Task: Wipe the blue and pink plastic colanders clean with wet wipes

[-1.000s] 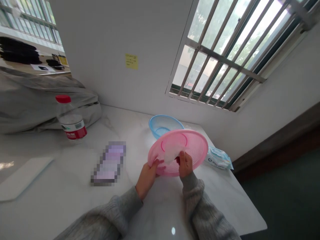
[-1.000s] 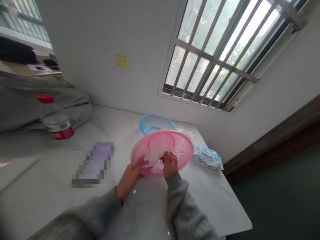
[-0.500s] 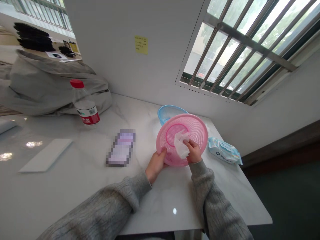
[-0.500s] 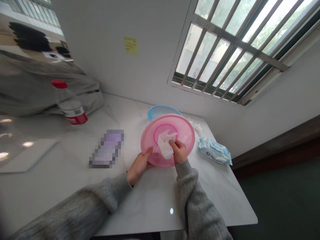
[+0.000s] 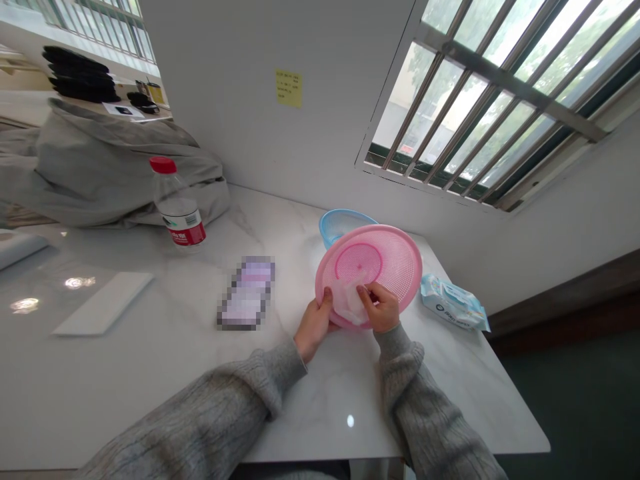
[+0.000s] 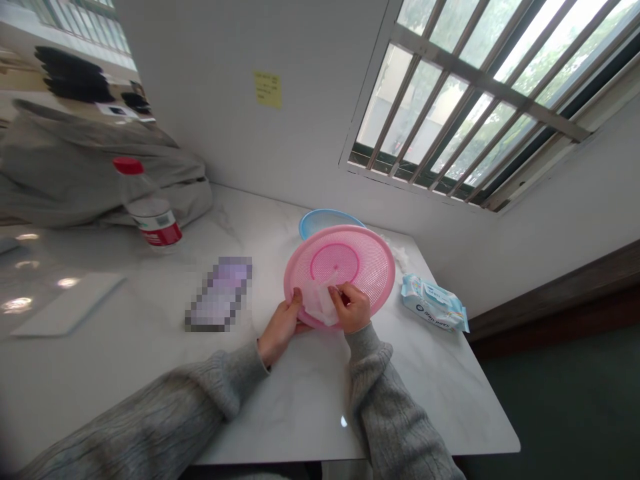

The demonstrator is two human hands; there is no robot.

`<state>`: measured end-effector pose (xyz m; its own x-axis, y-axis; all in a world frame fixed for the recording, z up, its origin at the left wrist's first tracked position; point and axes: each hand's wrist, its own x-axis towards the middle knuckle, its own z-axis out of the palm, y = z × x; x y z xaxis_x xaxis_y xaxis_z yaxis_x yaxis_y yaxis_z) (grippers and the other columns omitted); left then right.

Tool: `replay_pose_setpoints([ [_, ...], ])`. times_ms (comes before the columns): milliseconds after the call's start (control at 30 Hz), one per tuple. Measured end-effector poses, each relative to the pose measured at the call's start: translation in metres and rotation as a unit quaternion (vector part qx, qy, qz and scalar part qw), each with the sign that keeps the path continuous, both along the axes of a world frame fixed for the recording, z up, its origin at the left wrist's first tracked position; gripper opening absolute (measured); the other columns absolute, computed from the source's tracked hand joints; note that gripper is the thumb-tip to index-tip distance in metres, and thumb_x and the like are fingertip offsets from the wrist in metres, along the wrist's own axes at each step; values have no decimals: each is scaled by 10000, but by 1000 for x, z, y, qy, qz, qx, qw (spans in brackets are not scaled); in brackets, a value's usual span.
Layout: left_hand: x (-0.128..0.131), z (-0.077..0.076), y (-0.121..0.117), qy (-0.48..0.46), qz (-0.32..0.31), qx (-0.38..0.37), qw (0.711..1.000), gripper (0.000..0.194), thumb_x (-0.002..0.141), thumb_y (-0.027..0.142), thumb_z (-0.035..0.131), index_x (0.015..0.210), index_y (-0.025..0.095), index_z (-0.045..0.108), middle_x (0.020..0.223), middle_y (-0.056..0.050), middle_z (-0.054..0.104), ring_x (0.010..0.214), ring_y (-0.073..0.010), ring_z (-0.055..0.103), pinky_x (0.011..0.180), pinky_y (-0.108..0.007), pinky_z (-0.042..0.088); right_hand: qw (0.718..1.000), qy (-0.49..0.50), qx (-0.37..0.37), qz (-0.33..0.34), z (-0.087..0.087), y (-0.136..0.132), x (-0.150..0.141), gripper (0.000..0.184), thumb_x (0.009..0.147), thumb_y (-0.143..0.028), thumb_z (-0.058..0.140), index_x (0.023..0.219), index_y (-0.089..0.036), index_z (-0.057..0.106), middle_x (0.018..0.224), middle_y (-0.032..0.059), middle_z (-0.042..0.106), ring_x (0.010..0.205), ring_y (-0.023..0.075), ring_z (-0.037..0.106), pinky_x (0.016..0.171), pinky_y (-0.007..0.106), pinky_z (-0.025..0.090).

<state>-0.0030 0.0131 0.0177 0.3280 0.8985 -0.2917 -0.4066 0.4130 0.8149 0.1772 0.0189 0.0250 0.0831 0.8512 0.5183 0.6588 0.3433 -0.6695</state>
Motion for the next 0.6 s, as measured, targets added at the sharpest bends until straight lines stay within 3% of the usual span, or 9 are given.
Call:
replay_pose_setpoints([
  [167,3,-2,0,17,0,28,999,429,910,414,699,1241,142,688,1086,-142,790,972,-295,766,812,-403,639,999,8,10,34,2,-1,-3,365,978,-456,578,766,-168,650,702,1,538,608,92,471,575,232,401],
  [267,4,-7,1,60,18,46,997,339,854,252,707,1173,135,713,1038,-129,794,984,-292,761,859,-405,628,999,25,9,45,2,-1,-3,373,982,-459,566,758,-167,625,731,7,545,633,93,484,563,222,404],
  [333,3,-9,2,70,21,49,996,315,854,270,693,1132,126,723,1016,-134,794,962,-292,762,855,-403,627,999,40,14,17,1,1,-1,384,972,-469,581,748,-160,627,710,5,548,626,91,487,558,220,401],
  [500,2,-11,2,81,28,46,995,328,861,338,686,1112,132,723,1008,-135,789,920,-288,763,806,-398,629,979,159,32,-126,-1,5,10,422,907,-543,656,867,-125,704,576,-22,527,504,92,467,502,235,400],
  [600,2,-10,2,75,24,41,996,321,856,367,704,1085,147,738,1000,-130,789,912,-290,764,791,-389,629,968,196,51,-146,1,4,10,433,912,-548,644,923,-120,702,576,-30,527,455,87,453,445,231,380],
])
